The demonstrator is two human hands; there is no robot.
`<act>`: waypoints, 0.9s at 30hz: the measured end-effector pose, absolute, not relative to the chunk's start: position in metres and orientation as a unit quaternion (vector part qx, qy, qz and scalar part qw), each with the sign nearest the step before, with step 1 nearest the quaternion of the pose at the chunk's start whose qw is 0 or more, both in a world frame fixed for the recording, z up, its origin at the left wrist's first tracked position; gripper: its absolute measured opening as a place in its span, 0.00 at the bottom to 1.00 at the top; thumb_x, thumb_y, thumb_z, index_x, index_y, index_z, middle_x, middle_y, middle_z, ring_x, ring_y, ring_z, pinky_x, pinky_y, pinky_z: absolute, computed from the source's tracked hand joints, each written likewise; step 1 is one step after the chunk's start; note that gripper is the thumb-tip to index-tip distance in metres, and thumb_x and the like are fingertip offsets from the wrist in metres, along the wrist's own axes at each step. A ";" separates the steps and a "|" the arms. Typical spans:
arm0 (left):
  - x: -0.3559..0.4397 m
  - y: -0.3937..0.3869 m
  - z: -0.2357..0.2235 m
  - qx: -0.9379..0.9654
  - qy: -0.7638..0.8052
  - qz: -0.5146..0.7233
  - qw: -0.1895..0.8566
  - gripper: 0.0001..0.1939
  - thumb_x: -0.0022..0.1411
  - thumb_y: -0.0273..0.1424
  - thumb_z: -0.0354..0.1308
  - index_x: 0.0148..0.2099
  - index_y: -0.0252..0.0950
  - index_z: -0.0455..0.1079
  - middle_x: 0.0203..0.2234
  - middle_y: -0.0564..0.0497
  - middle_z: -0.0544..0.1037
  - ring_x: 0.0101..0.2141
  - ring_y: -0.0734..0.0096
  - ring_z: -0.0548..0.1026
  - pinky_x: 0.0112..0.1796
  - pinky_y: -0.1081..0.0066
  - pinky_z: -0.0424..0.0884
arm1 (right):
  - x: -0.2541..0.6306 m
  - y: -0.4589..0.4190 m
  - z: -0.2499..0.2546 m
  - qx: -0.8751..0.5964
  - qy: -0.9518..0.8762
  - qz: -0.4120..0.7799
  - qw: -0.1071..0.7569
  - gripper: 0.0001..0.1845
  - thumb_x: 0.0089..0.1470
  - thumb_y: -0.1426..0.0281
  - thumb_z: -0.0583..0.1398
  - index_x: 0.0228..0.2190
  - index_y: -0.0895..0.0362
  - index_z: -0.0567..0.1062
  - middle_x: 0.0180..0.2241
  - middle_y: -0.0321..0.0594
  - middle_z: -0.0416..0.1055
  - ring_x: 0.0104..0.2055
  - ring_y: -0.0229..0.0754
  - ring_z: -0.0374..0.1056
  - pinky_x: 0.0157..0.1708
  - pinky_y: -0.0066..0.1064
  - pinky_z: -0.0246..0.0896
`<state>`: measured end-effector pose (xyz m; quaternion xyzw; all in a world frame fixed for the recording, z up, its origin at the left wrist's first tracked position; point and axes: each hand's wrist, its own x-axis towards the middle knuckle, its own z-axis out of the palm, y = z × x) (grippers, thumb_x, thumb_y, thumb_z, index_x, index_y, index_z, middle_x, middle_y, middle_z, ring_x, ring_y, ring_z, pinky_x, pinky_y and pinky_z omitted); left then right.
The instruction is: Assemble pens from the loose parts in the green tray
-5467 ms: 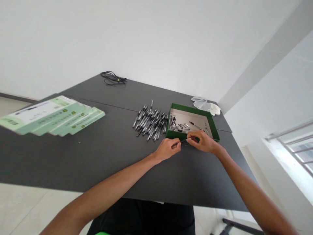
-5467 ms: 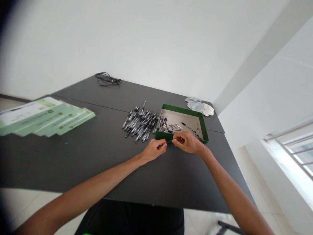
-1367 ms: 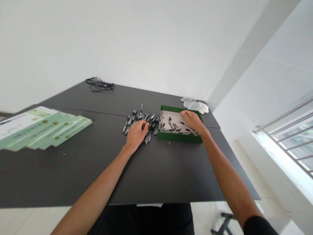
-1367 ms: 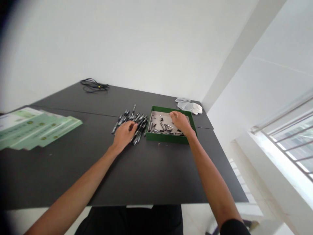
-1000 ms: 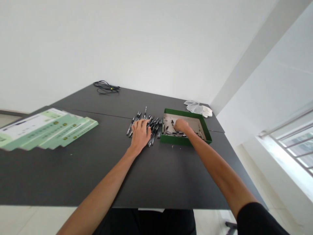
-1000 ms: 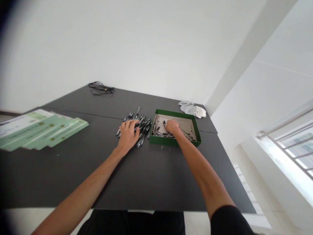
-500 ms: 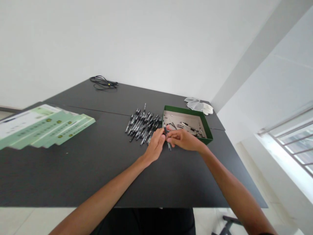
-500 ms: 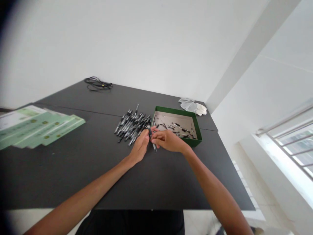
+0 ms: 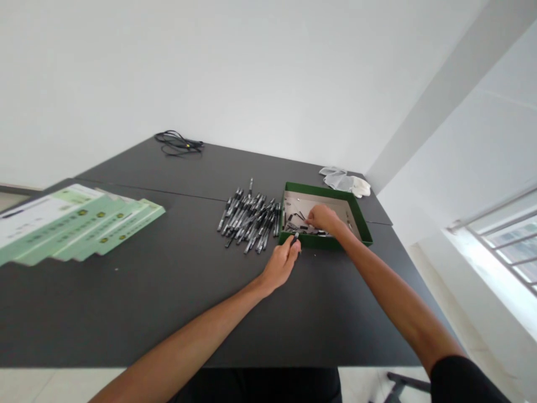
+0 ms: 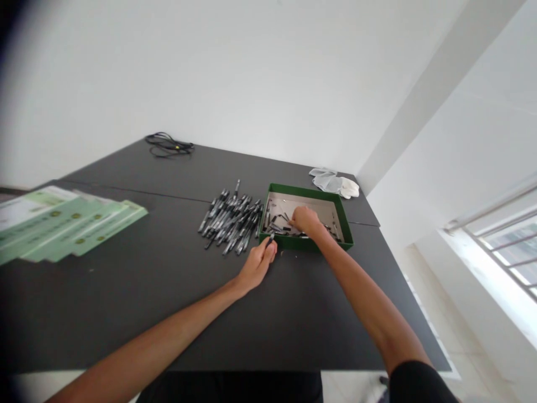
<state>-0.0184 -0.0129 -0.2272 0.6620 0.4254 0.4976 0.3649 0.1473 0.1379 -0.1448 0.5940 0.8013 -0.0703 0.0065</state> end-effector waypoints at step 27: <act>-0.022 -0.013 -0.224 0.638 0.412 0.549 0.348 0.23 0.75 0.47 0.48 0.58 0.37 0.73 0.24 0.57 0.68 0.23 0.75 0.63 0.28 0.75 0.59 | 0.212 0.026 -0.094 0.463 0.694 -0.371 -0.408 0.20 0.55 0.52 0.67 0.34 0.58 0.78 0.32 0.44 0.83 0.16 0.33 0.66 0.14 0.25 0.56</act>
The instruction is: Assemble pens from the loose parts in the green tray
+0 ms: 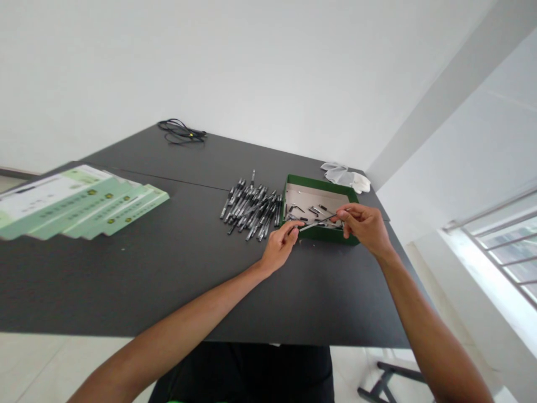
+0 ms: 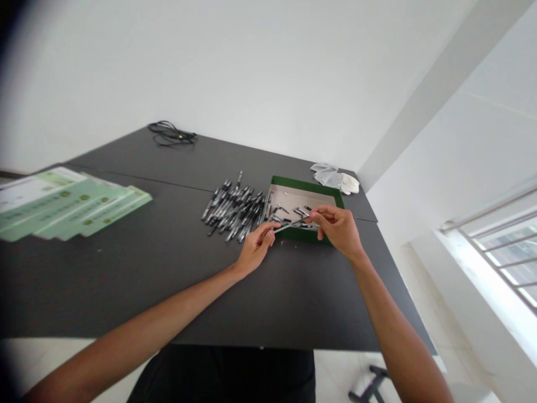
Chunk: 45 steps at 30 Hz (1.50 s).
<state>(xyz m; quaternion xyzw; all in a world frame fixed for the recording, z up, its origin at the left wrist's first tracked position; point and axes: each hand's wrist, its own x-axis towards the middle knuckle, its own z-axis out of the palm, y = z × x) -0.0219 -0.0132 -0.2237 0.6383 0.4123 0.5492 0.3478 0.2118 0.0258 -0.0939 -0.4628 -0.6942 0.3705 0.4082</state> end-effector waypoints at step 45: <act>-0.025 -0.012 -0.217 0.637 0.446 0.540 0.321 0.28 0.75 0.52 0.44 0.43 0.35 0.74 0.27 0.54 0.71 0.26 0.72 0.65 0.30 0.72 0.59 | 0.135 0.142 -0.127 -0.476 -0.879 0.037 0.021 0.20 0.68 0.69 0.54 0.55 0.57 0.79 0.54 0.46 0.78 0.55 0.45 0.73 0.53 0.29 0.62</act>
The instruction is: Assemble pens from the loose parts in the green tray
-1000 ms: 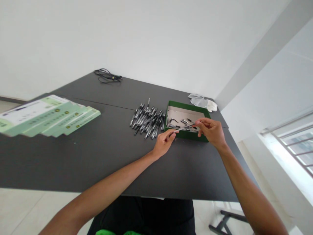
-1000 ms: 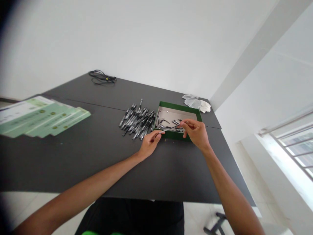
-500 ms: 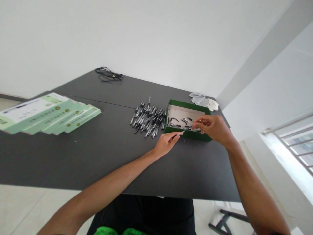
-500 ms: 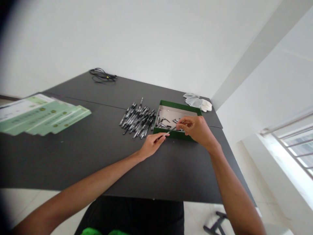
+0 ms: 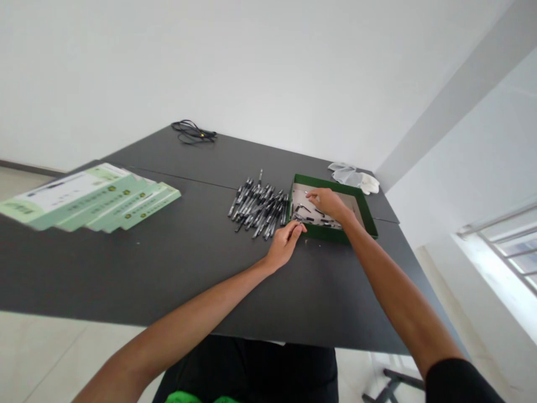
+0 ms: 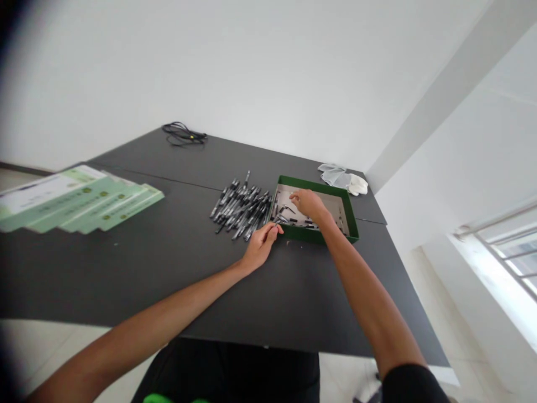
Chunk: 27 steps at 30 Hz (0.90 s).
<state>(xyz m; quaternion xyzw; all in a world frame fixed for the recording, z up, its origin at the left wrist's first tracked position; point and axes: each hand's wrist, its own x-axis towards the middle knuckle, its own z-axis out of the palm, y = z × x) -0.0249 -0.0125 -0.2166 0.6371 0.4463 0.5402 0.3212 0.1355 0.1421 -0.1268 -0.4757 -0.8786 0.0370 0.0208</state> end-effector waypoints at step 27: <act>-0.028 -0.010 -0.218 0.719 0.440 0.474 0.254 0.22 0.77 0.44 0.45 0.46 0.36 0.74 0.27 0.55 0.72 0.26 0.74 0.68 0.31 0.74 0.61 | 0.182 0.040 -0.116 -0.395 -0.804 0.314 0.315 0.16 0.61 0.54 0.62 0.42 0.54 0.75 0.40 0.44 0.84 0.36 0.46 0.81 0.35 0.33 0.75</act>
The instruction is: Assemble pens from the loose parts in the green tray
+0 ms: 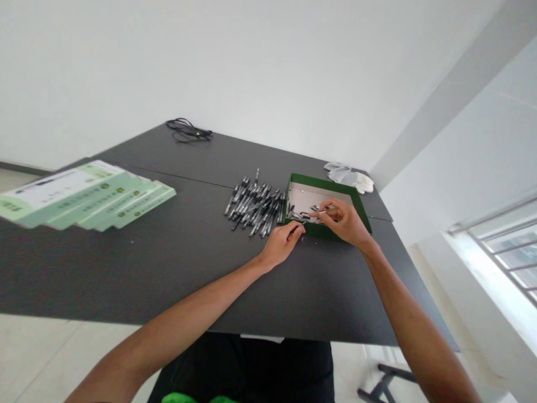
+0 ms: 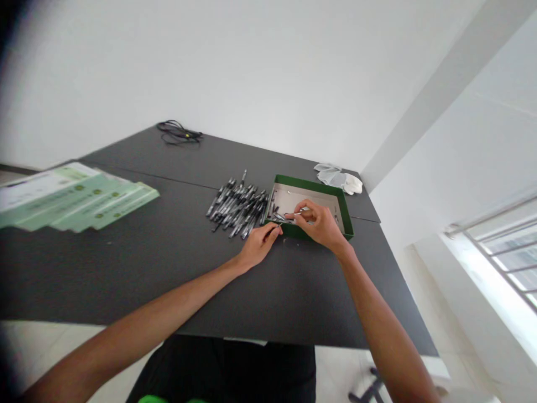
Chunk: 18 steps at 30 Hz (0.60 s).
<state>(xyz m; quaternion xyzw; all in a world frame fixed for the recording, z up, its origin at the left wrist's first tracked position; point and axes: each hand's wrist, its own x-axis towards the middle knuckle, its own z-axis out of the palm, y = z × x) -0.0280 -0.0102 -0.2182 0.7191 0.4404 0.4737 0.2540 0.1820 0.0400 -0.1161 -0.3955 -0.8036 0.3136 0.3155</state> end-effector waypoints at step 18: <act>-0.030 -0.004 -0.226 0.781 0.412 0.452 0.130 0.18 0.77 0.39 0.49 0.57 0.36 0.74 0.49 0.46 0.82 0.47 0.63 0.81 0.49 0.65 0.76 | 0.174 0.028 -0.137 -0.318 -0.884 0.174 0.294 0.07 0.62 0.63 0.65 0.38 0.53 0.82 0.38 0.40 0.82 0.41 0.45 0.74 0.45 0.36 0.64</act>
